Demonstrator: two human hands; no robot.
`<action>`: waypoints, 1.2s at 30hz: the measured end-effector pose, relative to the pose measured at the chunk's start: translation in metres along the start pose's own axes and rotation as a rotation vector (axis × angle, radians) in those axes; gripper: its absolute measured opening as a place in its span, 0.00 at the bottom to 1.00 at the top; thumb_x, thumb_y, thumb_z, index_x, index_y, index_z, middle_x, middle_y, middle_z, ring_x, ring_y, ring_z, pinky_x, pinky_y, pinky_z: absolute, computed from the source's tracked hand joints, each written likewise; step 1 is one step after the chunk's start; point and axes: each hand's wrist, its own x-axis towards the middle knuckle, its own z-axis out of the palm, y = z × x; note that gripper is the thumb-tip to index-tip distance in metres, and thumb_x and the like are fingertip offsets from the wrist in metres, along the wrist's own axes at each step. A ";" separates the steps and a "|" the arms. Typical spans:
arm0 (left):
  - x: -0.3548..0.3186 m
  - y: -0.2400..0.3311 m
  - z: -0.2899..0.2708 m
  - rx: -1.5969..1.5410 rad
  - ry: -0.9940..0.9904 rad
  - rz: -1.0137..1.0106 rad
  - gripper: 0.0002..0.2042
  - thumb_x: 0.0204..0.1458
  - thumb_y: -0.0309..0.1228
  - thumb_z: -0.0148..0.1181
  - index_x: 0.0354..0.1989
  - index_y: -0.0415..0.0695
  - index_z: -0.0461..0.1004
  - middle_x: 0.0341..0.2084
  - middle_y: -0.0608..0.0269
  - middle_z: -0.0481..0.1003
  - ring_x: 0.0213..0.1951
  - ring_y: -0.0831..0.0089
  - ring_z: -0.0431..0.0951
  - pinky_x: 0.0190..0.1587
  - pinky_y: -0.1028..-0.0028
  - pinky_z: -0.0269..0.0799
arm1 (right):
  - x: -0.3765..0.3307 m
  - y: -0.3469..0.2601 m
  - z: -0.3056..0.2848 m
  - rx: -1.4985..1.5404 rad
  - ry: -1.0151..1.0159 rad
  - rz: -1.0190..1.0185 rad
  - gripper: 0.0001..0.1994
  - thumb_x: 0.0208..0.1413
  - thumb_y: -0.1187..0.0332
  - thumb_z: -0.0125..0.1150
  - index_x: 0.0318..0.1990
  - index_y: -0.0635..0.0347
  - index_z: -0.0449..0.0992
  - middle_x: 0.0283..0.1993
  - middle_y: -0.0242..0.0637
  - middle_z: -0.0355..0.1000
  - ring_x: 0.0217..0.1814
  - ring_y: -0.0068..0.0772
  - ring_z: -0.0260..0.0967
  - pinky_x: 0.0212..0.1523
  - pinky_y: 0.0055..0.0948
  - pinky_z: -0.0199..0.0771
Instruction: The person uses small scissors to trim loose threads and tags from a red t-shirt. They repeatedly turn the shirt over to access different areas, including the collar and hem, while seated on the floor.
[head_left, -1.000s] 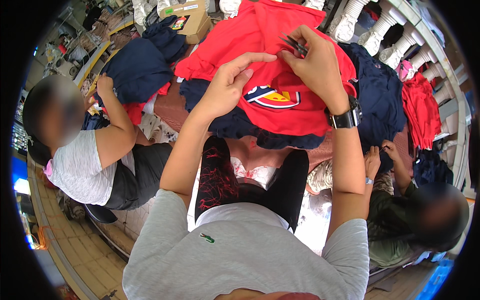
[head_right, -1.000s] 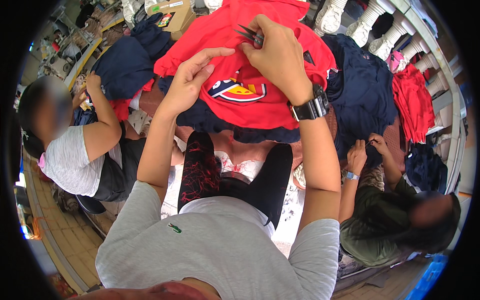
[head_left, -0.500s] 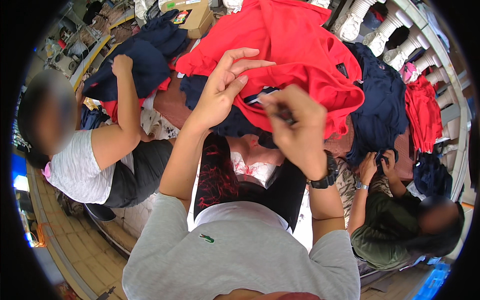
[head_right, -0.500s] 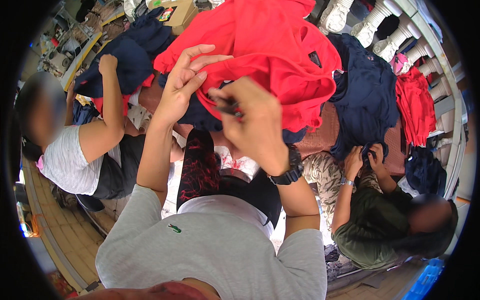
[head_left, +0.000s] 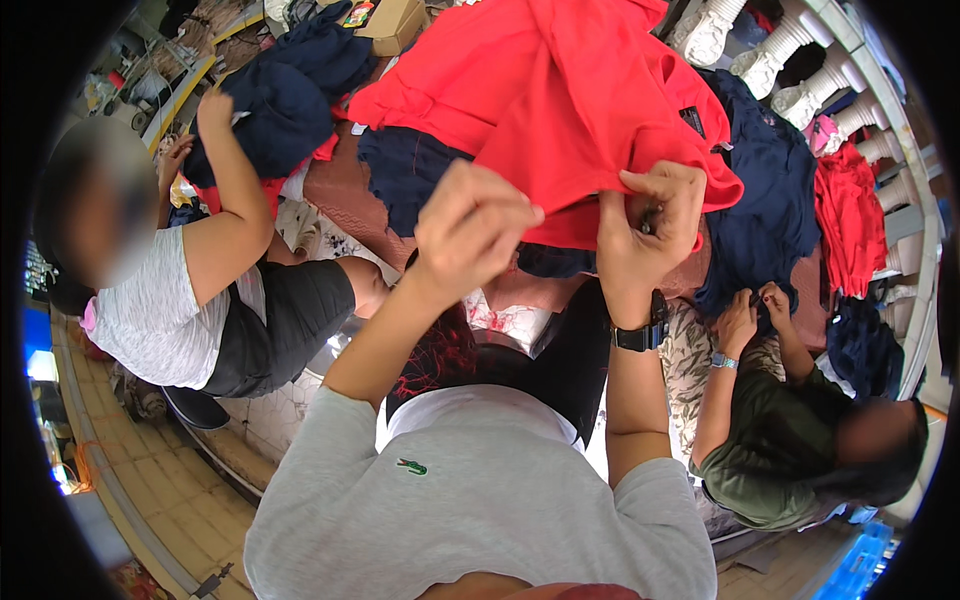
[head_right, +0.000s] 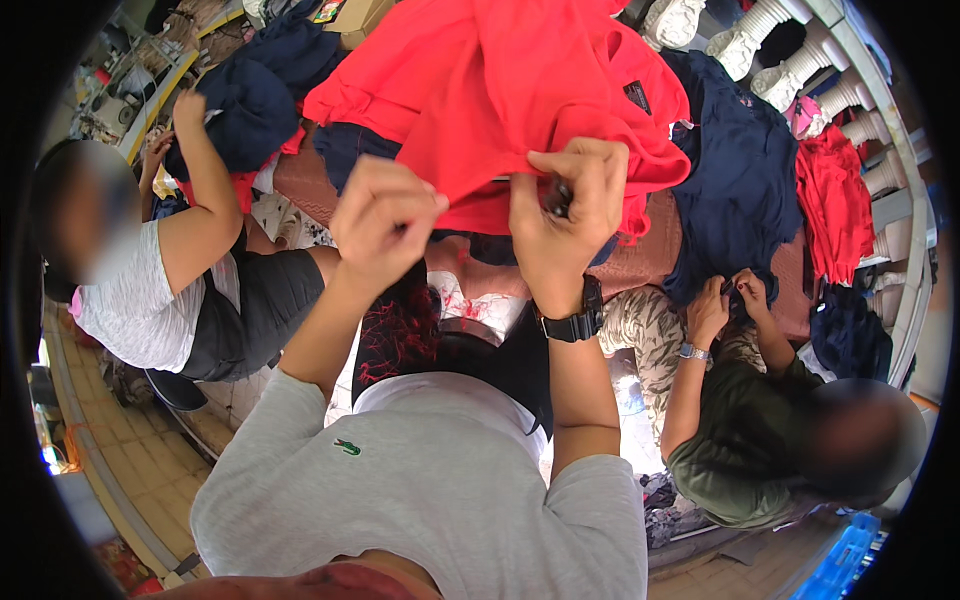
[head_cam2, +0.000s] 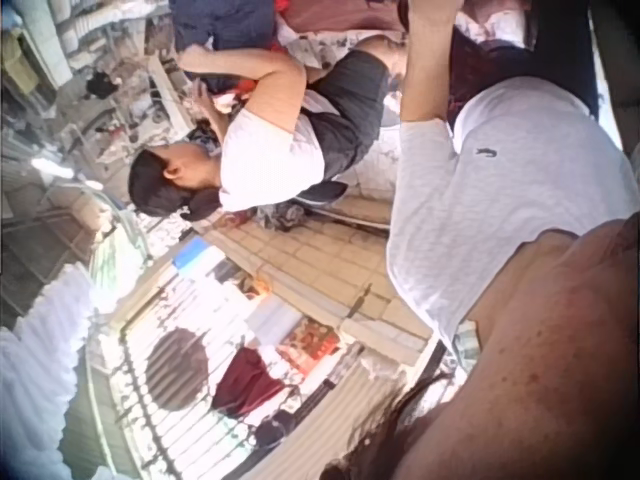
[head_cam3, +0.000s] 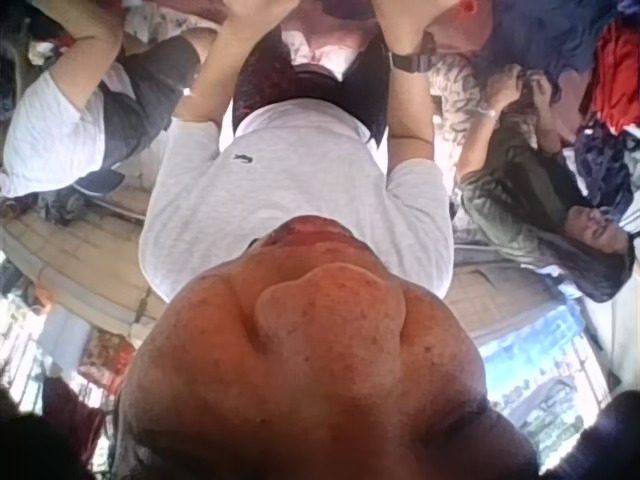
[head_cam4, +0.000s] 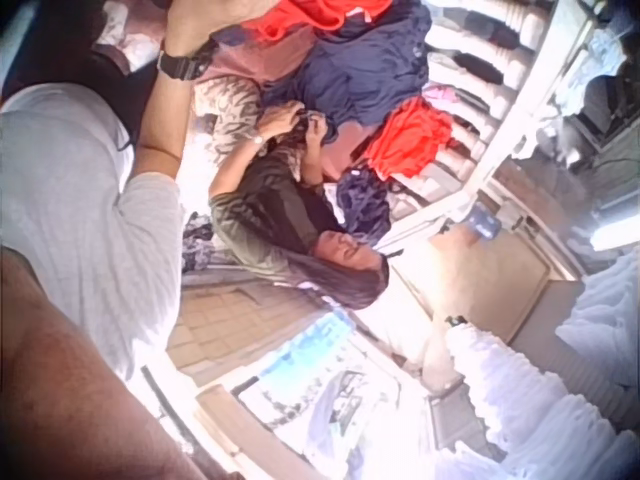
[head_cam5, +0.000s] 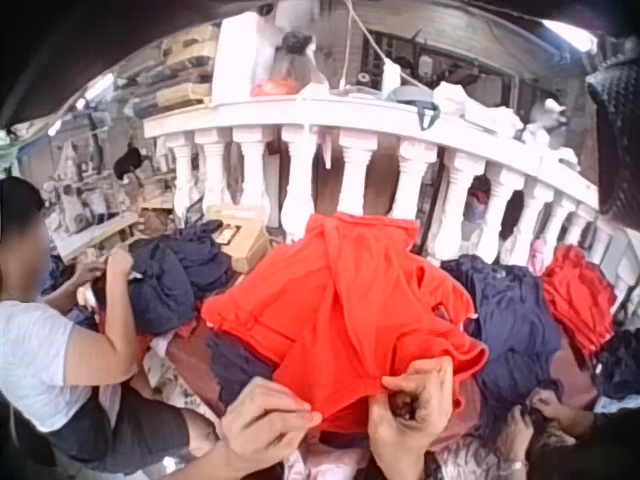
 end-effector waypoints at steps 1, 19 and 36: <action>-0.009 0.008 0.003 -0.027 -0.008 0.026 0.10 0.36 0.15 0.70 0.29 0.40 0.81 0.28 0.59 0.77 0.28 0.66 0.78 0.29 0.71 0.72 | -0.005 0.006 -0.003 -0.010 0.019 -0.017 0.13 0.40 0.86 0.69 0.31 0.58 0.77 0.36 0.32 0.66 0.25 0.18 0.57 0.22 0.20 0.52; -0.001 0.028 0.042 -0.190 -0.166 -0.409 0.11 0.54 0.19 0.64 0.45 0.38 0.76 0.36 0.55 0.75 0.36 0.56 0.76 0.40 0.64 0.73 | -0.032 0.012 -0.020 0.090 -0.005 0.127 0.11 0.46 0.86 0.69 0.35 0.61 0.78 0.37 0.29 0.68 0.23 0.11 0.54 0.23 0.17 0.51; 0.053 -0.082 -0.059 -0.097 0.351 -0.505 0.14 0.62 0.14 0.47 0.50 0.38 0.77 0.43 0.65 0.78 0.36 0.84 0.74 0.38 0.79 0.71 | -0.040 -0.039 -0.041 0.121 -0.308 -0.133 0.11 0.45 0.79 0.75 0.36 0.63 0.80 0.27 0.36 0.76 0.21 0.27 0.74 0.22 0.23 0.70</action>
